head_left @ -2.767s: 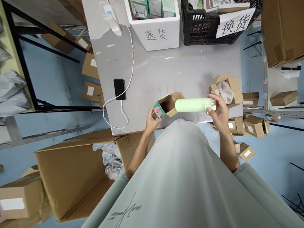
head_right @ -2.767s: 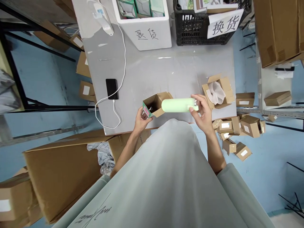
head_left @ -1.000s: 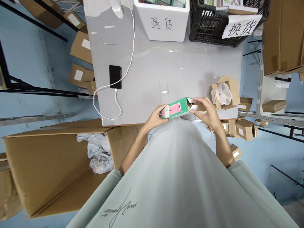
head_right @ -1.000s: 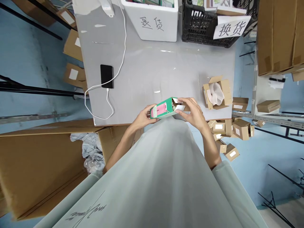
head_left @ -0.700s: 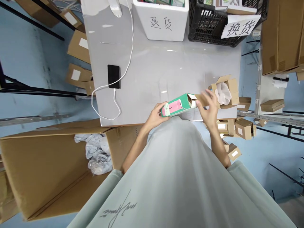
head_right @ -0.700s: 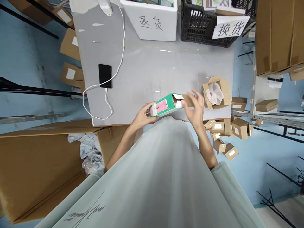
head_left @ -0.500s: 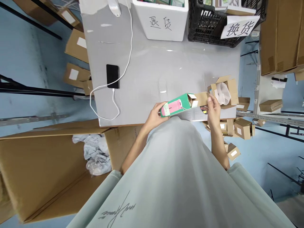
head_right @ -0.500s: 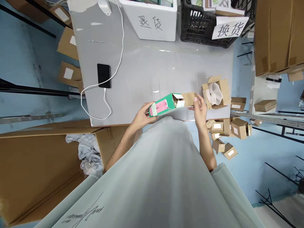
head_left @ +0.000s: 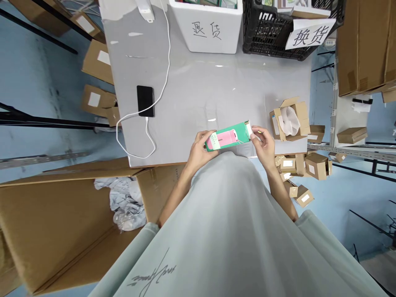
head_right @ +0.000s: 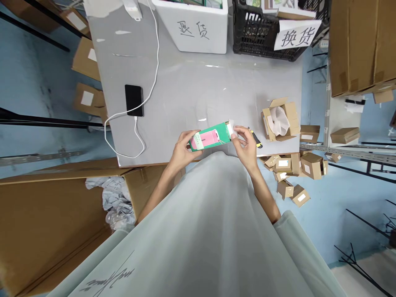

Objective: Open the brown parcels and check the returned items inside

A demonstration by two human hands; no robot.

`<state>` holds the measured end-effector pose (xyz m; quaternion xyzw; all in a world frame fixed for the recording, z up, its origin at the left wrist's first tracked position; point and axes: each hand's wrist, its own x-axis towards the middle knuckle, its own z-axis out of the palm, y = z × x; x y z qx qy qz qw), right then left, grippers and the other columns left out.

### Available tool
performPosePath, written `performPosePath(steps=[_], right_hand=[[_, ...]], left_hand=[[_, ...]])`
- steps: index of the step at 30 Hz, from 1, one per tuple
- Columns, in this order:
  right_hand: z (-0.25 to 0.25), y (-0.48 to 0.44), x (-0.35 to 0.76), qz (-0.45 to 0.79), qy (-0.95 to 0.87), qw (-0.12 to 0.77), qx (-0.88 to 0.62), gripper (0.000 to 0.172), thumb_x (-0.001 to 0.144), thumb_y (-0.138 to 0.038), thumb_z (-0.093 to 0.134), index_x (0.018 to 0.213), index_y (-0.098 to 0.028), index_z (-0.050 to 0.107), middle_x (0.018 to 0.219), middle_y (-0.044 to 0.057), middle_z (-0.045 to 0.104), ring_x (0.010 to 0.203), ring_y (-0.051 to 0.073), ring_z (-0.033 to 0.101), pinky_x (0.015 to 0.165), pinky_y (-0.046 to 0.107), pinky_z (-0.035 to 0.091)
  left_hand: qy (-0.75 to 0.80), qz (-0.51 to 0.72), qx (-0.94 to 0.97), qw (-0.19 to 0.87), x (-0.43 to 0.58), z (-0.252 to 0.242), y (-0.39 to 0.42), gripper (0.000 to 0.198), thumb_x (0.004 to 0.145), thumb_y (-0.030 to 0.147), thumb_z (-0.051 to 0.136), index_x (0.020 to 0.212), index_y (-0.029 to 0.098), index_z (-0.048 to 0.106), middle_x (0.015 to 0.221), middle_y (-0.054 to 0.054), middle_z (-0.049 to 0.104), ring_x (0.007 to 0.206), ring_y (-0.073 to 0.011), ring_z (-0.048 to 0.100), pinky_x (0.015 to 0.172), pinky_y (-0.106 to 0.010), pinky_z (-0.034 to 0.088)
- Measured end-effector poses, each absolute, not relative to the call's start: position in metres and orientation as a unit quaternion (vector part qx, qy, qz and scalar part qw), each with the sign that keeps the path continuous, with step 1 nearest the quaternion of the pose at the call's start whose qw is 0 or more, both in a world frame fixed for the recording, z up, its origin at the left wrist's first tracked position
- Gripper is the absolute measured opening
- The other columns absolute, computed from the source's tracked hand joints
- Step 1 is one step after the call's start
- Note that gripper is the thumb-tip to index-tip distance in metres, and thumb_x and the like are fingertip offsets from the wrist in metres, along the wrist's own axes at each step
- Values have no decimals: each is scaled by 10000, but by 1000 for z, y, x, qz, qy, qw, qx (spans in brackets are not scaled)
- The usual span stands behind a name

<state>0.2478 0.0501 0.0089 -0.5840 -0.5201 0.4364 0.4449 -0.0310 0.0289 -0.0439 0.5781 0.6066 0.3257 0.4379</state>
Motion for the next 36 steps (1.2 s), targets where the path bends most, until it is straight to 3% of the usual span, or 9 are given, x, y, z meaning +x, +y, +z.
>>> performPosePath(steps=[4, 7, 10, 17, 21, 26, 30, 33, 36], right_hand=[[11, 48, 247, 407, -559, 424, -585, 523, 1116, -732, 666, 1409, -318, 794, 1477, 147, 745, 1381, 307, 761, 1073, 451, 720], [19, 45, 245, 349, -628, 368, -590, 548, 1204, -674, 511, 1578, -355, 752, 1569, 143, 695, 1416, 298, 747, 1176, 487, 679], [24, 41, 244, 310, -675, 323, -587, 577, 1233, -642, 429, 1657, -372, 713, 1627, 137, 656, 1332, 290, 788, 1196, 512, 669], [7, 51, 249, 357, -611, 343, -618, 605, 1145, -760, 586, 1488, -321, 823, 1403, 133, 790, 1141, 271, 799, 850, 384, 750], [2, 62, 259, 393, -611, 345, -595, 620, 1097, -793, 656, 1441, -312, 840, 1442, 145, 784, 1033, 245, 781, 826, 387, 721], [1, 65, 268, 410, -600, 365, -582, 578, 1076, -814, 675, 1196, -292, 893, 1313, 138, 815, 1148, 275, 780, 813, 376, 693], [-4, 60, 262, 421, -571, 396, -583, 586, 1048, -839, 689, 1155, -300, 893, 1287, 132, 836, 1282, 309, 767, 972, 446, 698], [-10, 57, 252, 404, -540, 443, -590, 609, 1081, -836, 624, 1152, -295, 894, 1312, 133, 853, 1364, 324, 763, 1217, 539, 614], [-19, 57, 247, 401, -516, 457, -603, 669, 1093, -860, 557, 1146, -277, 881, 1353, 140, 855, 1398, 336, 761, 1301, 573, 553]], left_hand=[[612, 310, 598, 414, -33, -40, 29, 860, 762, 141, 781, 1604, 298, 699, 1541, -97, 628, 1367, -292, 710, 1049, -374, 664], [621, 306, 600, 400, -32, -39, 27, 845, 771, 135, 780, 1597, 295, 700, 1519, -91, 636, 1368, -292, 711, 1080, -382, 663], [633, 304, 600, 383, -33, -37, 26, 830, 776, 117, 763, 1585, 297, 709, 1508, -87, 644, 1386, -296, 709, 1103, -382, 654], [649, 248, 628, 351, -38, -27, 22, 795, 783, 132, 760, 1558, 311, 739, 1565, -82, 630, 1400, -317, 716, 1097, -378, 637], [649, 236, 629, 356, -36, -24, 19, 779, 802, 167, 764, 1567, 313, 734, 1561, -77, 638, 1381, -306, 726, 1056, -361, 635], [652, 236, 620, 367, -32, -25, 13, 761, 808, 178, 765, 1556, 319, 740, 1600, -64, 629, 1371, -294, 727, 1076, -367, 626], [651, 245, 602, 392, -26, -23, 11, 783, 781, 171, 787, 1546, 332, 746, 1578, -60, 643, 1328, -296, 735, 1025, -368, 639], [642, 243, 601, 409, -20, -19, 12, 765, 788, 191, 813, 1534, 348, 757, 1536, -59, 660, 1248, -290, 751, 966, -364, 645], [642, 226, 609, 407, -15, -13, 12, 779, 794, 193, 821, 1549, 372, 754, 1523, -51, 671, 1101, -266, 766, 906, -367, 642]])
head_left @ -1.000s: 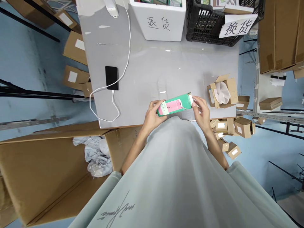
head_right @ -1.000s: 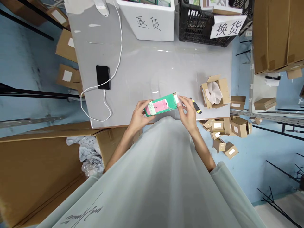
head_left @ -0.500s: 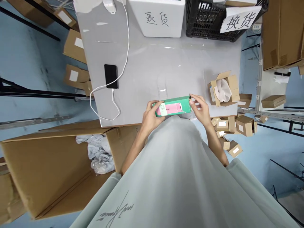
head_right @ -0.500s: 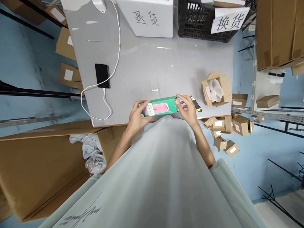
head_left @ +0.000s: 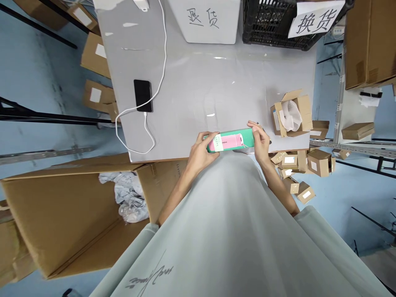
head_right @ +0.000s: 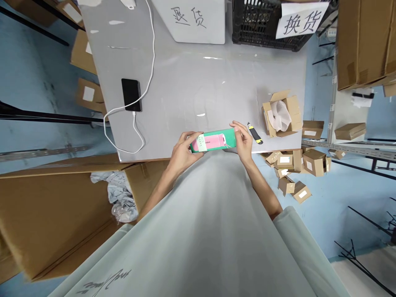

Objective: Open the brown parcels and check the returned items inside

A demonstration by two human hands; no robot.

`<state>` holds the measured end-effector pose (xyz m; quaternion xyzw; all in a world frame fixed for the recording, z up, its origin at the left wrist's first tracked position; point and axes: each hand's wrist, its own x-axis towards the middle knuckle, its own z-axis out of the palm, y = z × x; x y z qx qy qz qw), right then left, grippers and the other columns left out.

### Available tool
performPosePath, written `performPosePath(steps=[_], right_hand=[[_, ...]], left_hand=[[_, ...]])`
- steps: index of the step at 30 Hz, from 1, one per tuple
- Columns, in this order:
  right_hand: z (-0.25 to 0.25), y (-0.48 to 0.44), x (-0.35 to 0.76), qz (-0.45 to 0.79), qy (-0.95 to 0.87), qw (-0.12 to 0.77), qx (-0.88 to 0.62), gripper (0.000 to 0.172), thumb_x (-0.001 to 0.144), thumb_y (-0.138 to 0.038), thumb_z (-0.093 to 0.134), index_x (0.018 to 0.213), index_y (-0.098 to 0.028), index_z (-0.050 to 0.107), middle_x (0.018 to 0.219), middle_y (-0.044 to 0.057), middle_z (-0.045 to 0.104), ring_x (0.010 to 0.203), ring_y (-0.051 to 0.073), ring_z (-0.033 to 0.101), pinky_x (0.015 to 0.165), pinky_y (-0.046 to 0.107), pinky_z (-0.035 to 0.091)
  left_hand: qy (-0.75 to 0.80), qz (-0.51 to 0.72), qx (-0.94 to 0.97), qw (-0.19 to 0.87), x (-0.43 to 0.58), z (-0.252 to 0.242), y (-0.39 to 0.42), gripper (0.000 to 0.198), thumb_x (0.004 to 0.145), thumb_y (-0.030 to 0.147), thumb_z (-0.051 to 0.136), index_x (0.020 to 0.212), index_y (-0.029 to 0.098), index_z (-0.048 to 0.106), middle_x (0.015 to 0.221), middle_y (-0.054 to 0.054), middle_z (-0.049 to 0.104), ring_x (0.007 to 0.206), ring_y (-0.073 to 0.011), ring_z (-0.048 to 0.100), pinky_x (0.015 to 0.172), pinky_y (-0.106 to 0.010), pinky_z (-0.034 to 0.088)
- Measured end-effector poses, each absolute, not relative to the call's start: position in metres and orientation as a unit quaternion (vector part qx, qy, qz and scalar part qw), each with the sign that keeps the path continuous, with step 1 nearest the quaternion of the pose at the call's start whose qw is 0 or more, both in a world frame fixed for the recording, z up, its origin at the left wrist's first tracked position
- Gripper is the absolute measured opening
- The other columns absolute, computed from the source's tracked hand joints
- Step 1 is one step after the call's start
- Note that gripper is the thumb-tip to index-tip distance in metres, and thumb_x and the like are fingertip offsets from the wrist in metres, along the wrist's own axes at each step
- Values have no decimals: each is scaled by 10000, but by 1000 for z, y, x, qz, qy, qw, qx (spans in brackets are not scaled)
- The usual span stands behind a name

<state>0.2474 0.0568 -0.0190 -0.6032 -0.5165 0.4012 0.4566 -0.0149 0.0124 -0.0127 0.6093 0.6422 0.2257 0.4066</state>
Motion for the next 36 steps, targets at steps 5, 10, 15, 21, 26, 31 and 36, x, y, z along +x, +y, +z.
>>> performPosePath(steps=[5, 10, 15, 21, 26, 31, 36], right_hand=[[-27, 62, 257, 417, -502, 439, -618, 668, 1067, -877, 584, 1143, -275, 863, 1275, 129, 878, 1282, 322, 800, 1206, 522, 618], [-19, 60, 266, 450, -535, 408, -588, 668, 1085, -856, 593, 1277, -283, 877, 1375, 125, 866, 1340, 316, 789, 1231, 520, 605], [-7, 51, 266, 480, -571, 363, -559, 810, 1138, -884, 413, 1608, -313, 741, 1664, 119, 730, 1615, 309, 632, 1411, 569, 446], [7, 52, 272, 503, -620, 290, -528, 890, 1132, -927, 251, 1786, -401, 549, 1855, 50, 547, 1773, 301, 444, 1490, 638, 300], [26, 63, 275, 483, -639, 323, -505, 870, 1129, -932, 261, 1715, -414, 644, 1806, 20, 607, 1761, 315, 463, 1487, 626, 338], [44, 70, 265, 442, -653, 354, -502, 707, 1092, -883, 570, 1585, -416, 765, 1763, 44, 637, 1721, 377, 510, 1438, 659, 421], [59, 75, 265, 430, -686, 335, -482, 639, 1066, -844, 676, 1541, -433, 796, 1700, 63, 668, 1676, 413, 544, 1402, 696, 459]], left_hand=[[631, 199, 621, 421, -14, -7, 15, 811, 791, 184, 822, 1573, 388, 752, 1510, -52, 674, 1023, -255, 766, 921, -393, 643], [626, 201, 590, 469, -18, -13, 18, 762, 775, 212, 852, 1518, 369, 794, 1361, -55, 708, 1175, -292, 770, 998, -414, 654], [612, 209, 579, 497, -18, -13, 13, 765, 798, 262, 862, 1551, 363, 774, 1337, -45, 722, 1167, -275, 771, 1016, -407, 667], [597, 228, 560, 528, -20, -15, 9, 773, 785, 343, 911, 1547, 326, 781, 1426, -73, 732, 1262, -291, 761, 1051, -412, 675], [549, 249, 461, 651, -27, -24, 11, 982, 708, 529, 1042, 1615, 295, 747, 1488, -104, 791, 1069, -289, 823, 898, -409, 712], [534, 276, 410, 686, -26, -18, 12, 1111, 701, 548, 1080, 1704, 298, 673, 1498, -126, 807, 977, -295, 853, 857, -430, 725], [527, 282, 399, 695, -23, -8, 8, 1136, 687, 565, 1102, 1703, 292, 672, 1621, -147, 737, 1061, -350, 873, 895, -468, 743]])
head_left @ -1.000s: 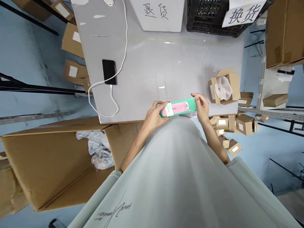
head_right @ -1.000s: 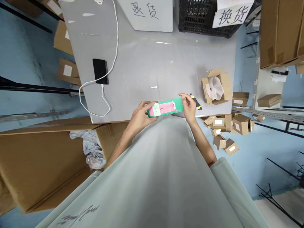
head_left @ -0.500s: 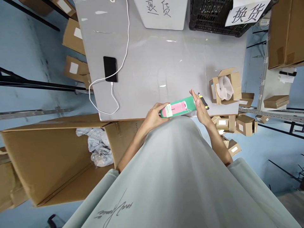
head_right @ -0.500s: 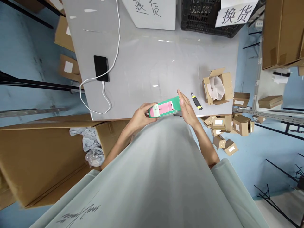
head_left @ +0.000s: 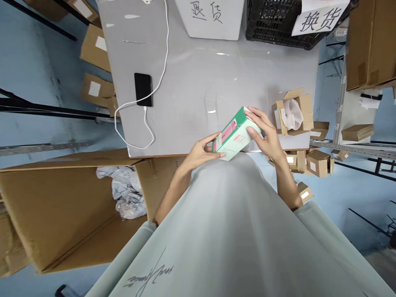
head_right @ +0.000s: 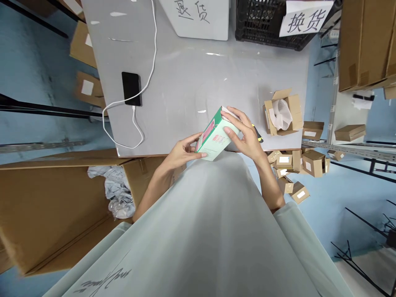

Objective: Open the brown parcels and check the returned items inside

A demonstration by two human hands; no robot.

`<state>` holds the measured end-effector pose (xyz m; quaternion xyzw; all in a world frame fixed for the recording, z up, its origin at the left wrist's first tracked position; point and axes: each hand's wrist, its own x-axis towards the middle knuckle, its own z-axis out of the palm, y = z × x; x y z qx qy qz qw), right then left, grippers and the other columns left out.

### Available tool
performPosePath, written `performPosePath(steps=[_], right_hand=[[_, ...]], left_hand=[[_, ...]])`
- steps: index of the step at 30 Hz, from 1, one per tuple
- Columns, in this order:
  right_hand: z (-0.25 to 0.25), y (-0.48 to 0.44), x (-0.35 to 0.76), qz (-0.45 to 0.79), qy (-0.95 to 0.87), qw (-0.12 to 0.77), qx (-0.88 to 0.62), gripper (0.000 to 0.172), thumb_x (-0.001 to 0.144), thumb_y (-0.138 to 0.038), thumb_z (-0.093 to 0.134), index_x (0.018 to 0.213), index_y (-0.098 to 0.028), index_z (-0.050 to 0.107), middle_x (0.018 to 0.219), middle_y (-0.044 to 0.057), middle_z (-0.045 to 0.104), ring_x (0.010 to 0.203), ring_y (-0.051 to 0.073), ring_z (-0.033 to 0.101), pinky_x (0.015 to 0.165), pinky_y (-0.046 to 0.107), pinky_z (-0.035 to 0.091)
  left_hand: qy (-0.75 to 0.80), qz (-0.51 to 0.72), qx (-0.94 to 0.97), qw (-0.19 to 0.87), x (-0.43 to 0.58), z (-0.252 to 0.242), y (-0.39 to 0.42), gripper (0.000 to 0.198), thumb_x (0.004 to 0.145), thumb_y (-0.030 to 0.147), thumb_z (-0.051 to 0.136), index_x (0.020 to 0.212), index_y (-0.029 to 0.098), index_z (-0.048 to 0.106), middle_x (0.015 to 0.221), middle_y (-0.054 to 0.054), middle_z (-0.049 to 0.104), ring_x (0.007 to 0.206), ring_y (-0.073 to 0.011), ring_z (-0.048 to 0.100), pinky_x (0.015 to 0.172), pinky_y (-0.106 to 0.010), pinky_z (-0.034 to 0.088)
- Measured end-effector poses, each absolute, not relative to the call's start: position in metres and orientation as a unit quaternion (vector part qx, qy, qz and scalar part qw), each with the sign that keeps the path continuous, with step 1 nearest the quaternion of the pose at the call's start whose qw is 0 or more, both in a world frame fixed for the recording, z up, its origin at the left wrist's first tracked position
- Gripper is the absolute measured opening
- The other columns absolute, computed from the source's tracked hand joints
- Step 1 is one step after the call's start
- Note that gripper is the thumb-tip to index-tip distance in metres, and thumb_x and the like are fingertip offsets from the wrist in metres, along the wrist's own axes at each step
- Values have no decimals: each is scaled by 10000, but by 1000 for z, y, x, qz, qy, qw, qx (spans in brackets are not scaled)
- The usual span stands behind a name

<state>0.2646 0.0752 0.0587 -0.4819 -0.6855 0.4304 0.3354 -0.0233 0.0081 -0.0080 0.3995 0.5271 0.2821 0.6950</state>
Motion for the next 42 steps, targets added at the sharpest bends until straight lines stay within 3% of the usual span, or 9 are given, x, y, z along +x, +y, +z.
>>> performPosePath(steps=[5, 10, 12, 15, 19, 25, 33, 36, 42], right_hand=[[52, 98, 279, 497, -655, 329, -465, 741, 984, -929, 715, 1483, -394, 832, 1595, 75, 733, 1634, 419, 574, 1376, 684, 479], [16, 118, 279, 564, -588, 348, -465, 820, 963, -1016, 624, 1380, -349, 852, 1429, 61, 822, 1466, 380, 715, 1242, 628, 608], [1, 120, 273, 559, -581, 360, -470, 845, 943, -1032, 630, 1379, -337, 832, 1377, 62, 835, 1375, 350, 762, 1181, 572, 651], [-13, 120, 263, 533, -579, 379, -487, 827, 928, -1022, 670, 1354, -328, 818, 1335, 61, 838, 1302, 316, 781, 1148, 512, 665], [-23, 122, 260, 470, -581, 393, -536, 765, 945, -986, 694, 1295, -320, 830, 1322, 75, 833, 1289, 306, 766, 1159, 490, 652], [-28, 125, 272, 468, -577, 391, -544, 743, 975, -963, 678, 1319, -317, 806, 1303, 71, 835, 1295, 299, 757, 1144, 455, 658], [-26, 113, 283, 599, -477, 425, -482, 870, 964, -894, 765, 1646, -368, 635, 1623, 91, 723, 1482, 313, 699, 1173, 468, 660], [-24, 106, 283, 665, -424, 423, -447, 887, 960, -857, 791, 1700, -413, 585, 1629, 50, 730, 1497, 309, 698, 1169, 466, 673], [-26, 111, 288, 701, -382, 418, -433, 888, 942, -874, 789, 1690, -428, 615, 1662, -5, 715, 1599, 303, 625, 1205, 453, 661]], left_hand=[[425, 262, 354, 791, -22, -7, 1, 919, 770, 713, 1022, 1548, 278, 798, 1411, -156, 850, 1247, -427, 845, 966, -511, 744], [388, 236, 273, 848, -6, -13, -7, 879, 733, 899, 948, 1332, 259, 889, 1296, -187, 879, 1199, -443, 863, 989, -576, 746], [386, 250, 252, 852, 4, -14, -9, 854, 767, 844, 961, 1369, 245, 871, 1320, -196, 869, 1246, -445, 850, 1042, -609, 734], [400, 284, 237, 839, 19, -14, -11, 846, 871, 711, 960, 1582, 303, 751, 1390, -159, 843, 1348, -410, 817, 1158, -649, 687], [448, 322, 257, 793, 34, -15, -14, 1020, 865, 579, 1021, 1757, 381, 566, 1539, -135, 775, 1432, -373, 775, 1259, -664, 624], [463, 331, 208, 796, 38, -19, -13, 894, 898, 508, 1010, 1691, 320, 643, 1412, -122, 846, 1347, -357, 820, 1252, -597, 646], [386, 359, 130, 840, 40, -14, 2, 556, 1007, 354, 930, 1504, 176, 755, 1172, -105, 884, 1023, -246, 899, 1023, -315, 730], [391, 364, 140, 834, 46, -6, 9, 599, 994, 347, 946, 1537, 196, 742, 1201, -105, 888, 1033, -254, 902, 1040, -334, 732], [443, 378, 168, 795, 66, 12, 16, 832, 902, 406, 1037, 1642, 257, 689, 1354, -125, 869, 1173, -318, 890, 1182, -488, 700]])
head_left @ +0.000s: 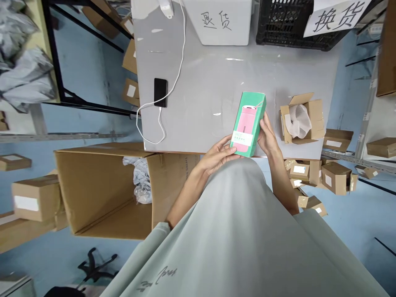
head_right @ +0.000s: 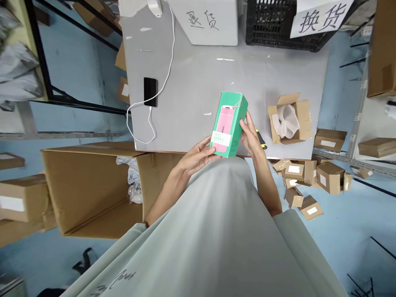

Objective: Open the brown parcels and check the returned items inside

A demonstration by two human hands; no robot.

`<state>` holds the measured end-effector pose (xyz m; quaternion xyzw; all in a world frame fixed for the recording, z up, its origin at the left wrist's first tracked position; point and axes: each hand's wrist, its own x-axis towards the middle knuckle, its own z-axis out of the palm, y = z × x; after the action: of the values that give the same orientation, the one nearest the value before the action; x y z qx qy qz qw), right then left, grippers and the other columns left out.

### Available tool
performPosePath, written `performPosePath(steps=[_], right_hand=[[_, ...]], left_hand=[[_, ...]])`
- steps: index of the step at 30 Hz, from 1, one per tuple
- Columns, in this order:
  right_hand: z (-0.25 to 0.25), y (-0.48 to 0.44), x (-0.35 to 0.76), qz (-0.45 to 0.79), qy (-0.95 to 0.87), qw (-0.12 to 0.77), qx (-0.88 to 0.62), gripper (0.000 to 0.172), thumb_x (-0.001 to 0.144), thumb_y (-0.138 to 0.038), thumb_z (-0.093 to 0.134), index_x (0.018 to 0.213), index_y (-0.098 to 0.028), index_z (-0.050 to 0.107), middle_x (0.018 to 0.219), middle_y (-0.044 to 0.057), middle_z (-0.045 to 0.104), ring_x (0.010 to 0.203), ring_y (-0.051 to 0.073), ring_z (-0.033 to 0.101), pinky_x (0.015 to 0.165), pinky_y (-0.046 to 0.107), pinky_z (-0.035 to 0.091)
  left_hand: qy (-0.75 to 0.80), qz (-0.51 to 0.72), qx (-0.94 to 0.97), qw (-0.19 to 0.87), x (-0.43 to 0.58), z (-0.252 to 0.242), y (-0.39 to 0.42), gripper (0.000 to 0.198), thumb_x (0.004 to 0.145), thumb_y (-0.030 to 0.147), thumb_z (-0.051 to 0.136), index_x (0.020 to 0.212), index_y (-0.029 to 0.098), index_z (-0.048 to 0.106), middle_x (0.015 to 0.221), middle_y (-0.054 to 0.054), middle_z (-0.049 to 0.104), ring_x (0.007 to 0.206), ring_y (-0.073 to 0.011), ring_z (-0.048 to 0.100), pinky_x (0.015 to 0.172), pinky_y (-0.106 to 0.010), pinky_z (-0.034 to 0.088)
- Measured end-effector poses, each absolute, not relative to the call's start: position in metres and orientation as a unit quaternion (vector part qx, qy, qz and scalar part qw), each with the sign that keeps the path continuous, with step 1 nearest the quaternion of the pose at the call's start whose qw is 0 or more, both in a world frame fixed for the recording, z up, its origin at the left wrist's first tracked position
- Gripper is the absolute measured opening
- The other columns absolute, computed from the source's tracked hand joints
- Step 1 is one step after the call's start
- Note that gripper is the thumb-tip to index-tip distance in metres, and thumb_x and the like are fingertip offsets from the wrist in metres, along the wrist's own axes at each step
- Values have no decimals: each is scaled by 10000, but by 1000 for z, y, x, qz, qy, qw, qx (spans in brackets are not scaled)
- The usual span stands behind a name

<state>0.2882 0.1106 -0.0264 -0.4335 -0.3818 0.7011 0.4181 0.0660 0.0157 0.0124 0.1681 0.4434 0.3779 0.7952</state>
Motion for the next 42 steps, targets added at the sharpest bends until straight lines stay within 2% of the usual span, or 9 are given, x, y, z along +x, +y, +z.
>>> performPosePath(steps=[5, 11, 14, 18, 21, 25, 31, 36, 42], right_hand=[[-35, 120, 286, 724, -385, 388, -420, 916, 964, -862, 783, 1738, -417, 581, 1704, 7, 685, 1601, 312, 632, 1172, 440, 678], [-38, 117, 269, 749, -423, 313, -404, 1081, 911, -718, 938, 1825, -345, 499, 1626, 106, 742, 1358, 340, 785, 1054, 446, 721], [-33, 114, 246, 751, -414, 321, -402, 1122, 864, -662, 996, 1825, -350, 506, 1687, 110, 698, 1355, 356, 792, 1083, 500, 725], [-21, 118, 205, 719, -404, 379, -418, 1047, 882, -642, 995, 1785, -321, 575, 1689, 119, 707, 1568, 375, 672, 1297, 565, 597], [-8, 127, 176, 706, -400, 402, -425, 1059, 875, -631, 1009, 1787, -319, 571, 1629, 130, 751, 1526, 375, 709, 1331, 603, 560], [12, 146, 141, 691, -402, 422, -428, 1072, 879, -627, 1005, 1802, -331, 547, 1593, 128, 769, 1434, 368, 762, 1299, 633, 586], [36, 196, 96, 648, -443, 436, -439, 1019, 859, -600, 1020, 1751, -315, 618, 1661, 105, 733, 1550, 360, 679, 1360, 590, 530], [50, 251, 70, 640, -458, 449, -424, 997, 853, -612, 1003, 1732, -315, 637, 1642, 95, 750, 1492, 345, 727, 1341, 575, 554], [68, 356, 59, 624, -463, 476, -411, 976, 802, -616, 1010, 1666, -295, 691, 1477, 93, 839, 1402, 322, 777, 1279, 532, 612]], left_hand=[[474, 429, 177, 748, 77, 12, 16, 897, 883, 439, 1050, 1680, 303, 663, 1493, -134, 817, 1329, -365, 836, 1245, -569, 659], [528, 497, 188, 663, 61, -8, 37, 935, 872, 431, 1051, 1702, 302, 642, 1581, -145, 762, 1366, -344, 807, 1244, -575, 656], [534, 512, 202, 641, 42, -14, 52, 962, 855, 434, 1061, 1708, 293, 637, 1606, -159, 740, 1358, -349, 807, 1223, -590, 667], [533, 506, 224, 640, 9, -10, 70, 925, 875, 467, 1048, 1691, 281, 655, 1624, -170, 713, 1283, -334, 841, 1194, -582, 686], [509, 507, 247, 650, -19, 0, 86, 869, 899, 489, 1029, 1669, 290, 676, 1643, -160, 698, 1289, -327, 841, 1217, -572, 676], [482, 514, 271, 656, -53, 11, 115, 824, 906, 475, 1023, 1641, 296, 697, 1612, -150, 713, 1294, -328, 840, 1247, -601, 652], [451, 542, 303, 641, -93, 17, 168, 864, 919, 528, 997, 1672, 307, 635, 1623, -162, 707, 1341, -343, 817, 1225, -611, 664], [437, 558, 328, 625, -115, 33, 226, 859, 928, 530, 991, 1666, 279, 629, 1548, -162, 751, 1314, -319, 822, 1240, -587, 658], [421, 573, 337, 617, -119, 60, 336, 828, 929, 403, 1007, 1648, 221, 640, 1339, -147, 843, 1258, -294, 842, 1256, -581, 638]])
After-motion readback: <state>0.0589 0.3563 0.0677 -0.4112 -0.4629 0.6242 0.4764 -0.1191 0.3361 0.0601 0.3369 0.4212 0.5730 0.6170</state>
